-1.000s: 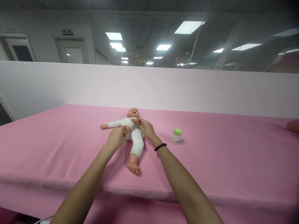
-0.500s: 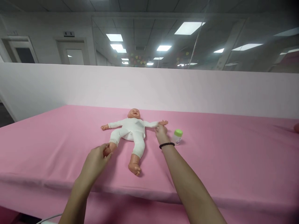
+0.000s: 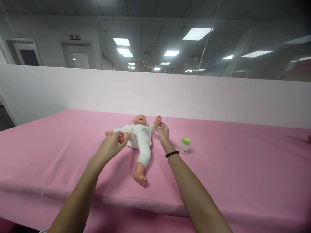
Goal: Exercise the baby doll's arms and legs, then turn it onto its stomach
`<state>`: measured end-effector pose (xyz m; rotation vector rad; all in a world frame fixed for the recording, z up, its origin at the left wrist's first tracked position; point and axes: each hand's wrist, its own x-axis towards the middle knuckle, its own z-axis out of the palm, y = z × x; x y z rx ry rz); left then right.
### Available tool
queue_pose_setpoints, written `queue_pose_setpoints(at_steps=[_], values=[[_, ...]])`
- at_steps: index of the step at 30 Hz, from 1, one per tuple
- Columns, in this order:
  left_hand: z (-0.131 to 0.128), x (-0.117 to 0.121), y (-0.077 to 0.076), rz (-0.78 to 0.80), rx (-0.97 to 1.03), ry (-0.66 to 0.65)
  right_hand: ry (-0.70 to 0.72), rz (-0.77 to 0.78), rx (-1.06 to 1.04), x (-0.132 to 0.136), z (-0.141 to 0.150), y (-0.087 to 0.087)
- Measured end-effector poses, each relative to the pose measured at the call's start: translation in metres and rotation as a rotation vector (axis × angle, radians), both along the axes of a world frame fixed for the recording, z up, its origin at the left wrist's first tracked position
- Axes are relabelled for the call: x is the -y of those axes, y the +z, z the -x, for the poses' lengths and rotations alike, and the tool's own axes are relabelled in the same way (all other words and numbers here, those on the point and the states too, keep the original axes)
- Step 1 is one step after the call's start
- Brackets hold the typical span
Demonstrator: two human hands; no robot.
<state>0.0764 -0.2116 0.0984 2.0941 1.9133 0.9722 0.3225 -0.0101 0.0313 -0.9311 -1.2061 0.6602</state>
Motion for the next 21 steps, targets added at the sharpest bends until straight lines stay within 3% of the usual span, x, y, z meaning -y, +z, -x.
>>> queue_pose_setpoints(at_steps=[5, 8, 10, 12, 14, 15, 17, 19, 21], values=[[0.016, 0.071, -0.041, 0.243, -0.017, 0.075, -0.376, 0.377, 0.068, -0.01, -0.043, -0.017], [0.015, 0.09, -0.05, 0.352, 0.006, -0.104, -0.441, 0.465, 0.139, -0.004, -0.054, -0.026], [0.022, 0.084, -0.038, 0.455, 0.045, -0.298, -0.464, 0.492, 0.185, -0.001, -0.053, -0.025], [0.038, 0.059, -0.017, 0.561, 0.058, -0.441, -0.466, 0.507, 0.243, 0.002, -0.046, -0.015], [0.058, 0.014, 0.001, 0.547, 0.043, -0.469, -0.436, 0.522, 0.342, 0.008, -0.037, 0.005], [0.068, -0.013, 0.006, 0.461, 0.033, -0.395, -0.406, 0.517, 0.411, 0.015, -0.032, 0.018], [0.083, -0.069, 0.004, 0.315, 0.039, -0.076, -0.32, 0.473, 0.553, 0.039, -0.023, 0.042], [0.093, -0.116, -0.013, 0.214, 0.036, 0.264, -0.161, 0.382, 0.72, 0.082, -0.014, 0.058], [0.098, -0.146, -0.039, 0.183, -0.027, 0.488, -0.045, 0.281, 0.781, 0.138, -0.005, 0.055]])
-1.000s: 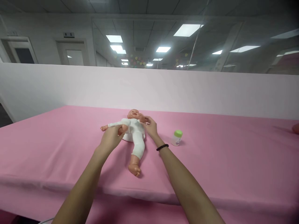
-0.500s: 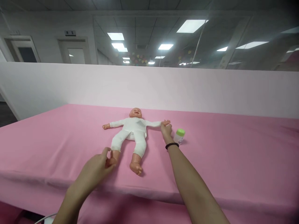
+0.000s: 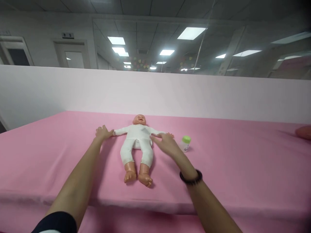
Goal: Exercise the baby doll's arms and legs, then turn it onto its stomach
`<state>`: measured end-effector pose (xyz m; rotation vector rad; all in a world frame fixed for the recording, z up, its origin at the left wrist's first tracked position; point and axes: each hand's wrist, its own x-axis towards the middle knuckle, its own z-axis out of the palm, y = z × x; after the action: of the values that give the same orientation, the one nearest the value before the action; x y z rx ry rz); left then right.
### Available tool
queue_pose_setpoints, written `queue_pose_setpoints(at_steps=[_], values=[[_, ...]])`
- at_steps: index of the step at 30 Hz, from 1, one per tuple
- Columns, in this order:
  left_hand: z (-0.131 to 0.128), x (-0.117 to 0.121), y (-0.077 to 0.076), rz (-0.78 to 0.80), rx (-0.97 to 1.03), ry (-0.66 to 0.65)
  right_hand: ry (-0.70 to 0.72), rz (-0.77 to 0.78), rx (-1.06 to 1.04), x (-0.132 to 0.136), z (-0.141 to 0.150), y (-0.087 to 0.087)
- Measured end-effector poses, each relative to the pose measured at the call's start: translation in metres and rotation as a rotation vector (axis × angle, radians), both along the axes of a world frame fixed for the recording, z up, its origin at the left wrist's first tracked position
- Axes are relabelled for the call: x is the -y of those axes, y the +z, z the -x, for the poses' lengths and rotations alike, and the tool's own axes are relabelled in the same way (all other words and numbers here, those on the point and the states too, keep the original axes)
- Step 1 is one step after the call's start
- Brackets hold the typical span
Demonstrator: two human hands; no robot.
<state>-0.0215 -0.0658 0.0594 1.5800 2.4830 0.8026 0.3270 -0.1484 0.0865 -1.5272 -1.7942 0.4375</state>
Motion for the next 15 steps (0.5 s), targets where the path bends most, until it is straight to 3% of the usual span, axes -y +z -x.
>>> queue_pose_setpoints(at_steps=[2, 4, 6, 8, 10, 15], values=[[0.003, -0.013, -0.025, -0.002, -0.008, 0.048, 0.134, -0.046, 0.013, 0.058, 0.011, -0.02], [0.006, -0.014, -0.044, -0.006, 0.01, 0.016, 0.145, -0.065, 0.047, 0.104, 0.022, -0.05], [0.008, -0.011, -0.054, -0.05, 0.059, -0.038, 0.06, -0.068, 0.06, 0.13, 0.031, -0.079], [0.009, -0.011, -0.057, -0.177, 0.2, -0.104, -0.023, -0.067, 0.0, 0.136, 0.034, -0.095], [0.004, -0.013, -0.055, -0.356, 0.413, -0.129, -0.066, -0.062, -0.081, 0.132, 0.03, -0.096], [-0.028, -0.027, -0.041, -0.789, 0.869, -0.107, -0.1, -0.113, -0.094, 0.122, 0.015, -0.061]])
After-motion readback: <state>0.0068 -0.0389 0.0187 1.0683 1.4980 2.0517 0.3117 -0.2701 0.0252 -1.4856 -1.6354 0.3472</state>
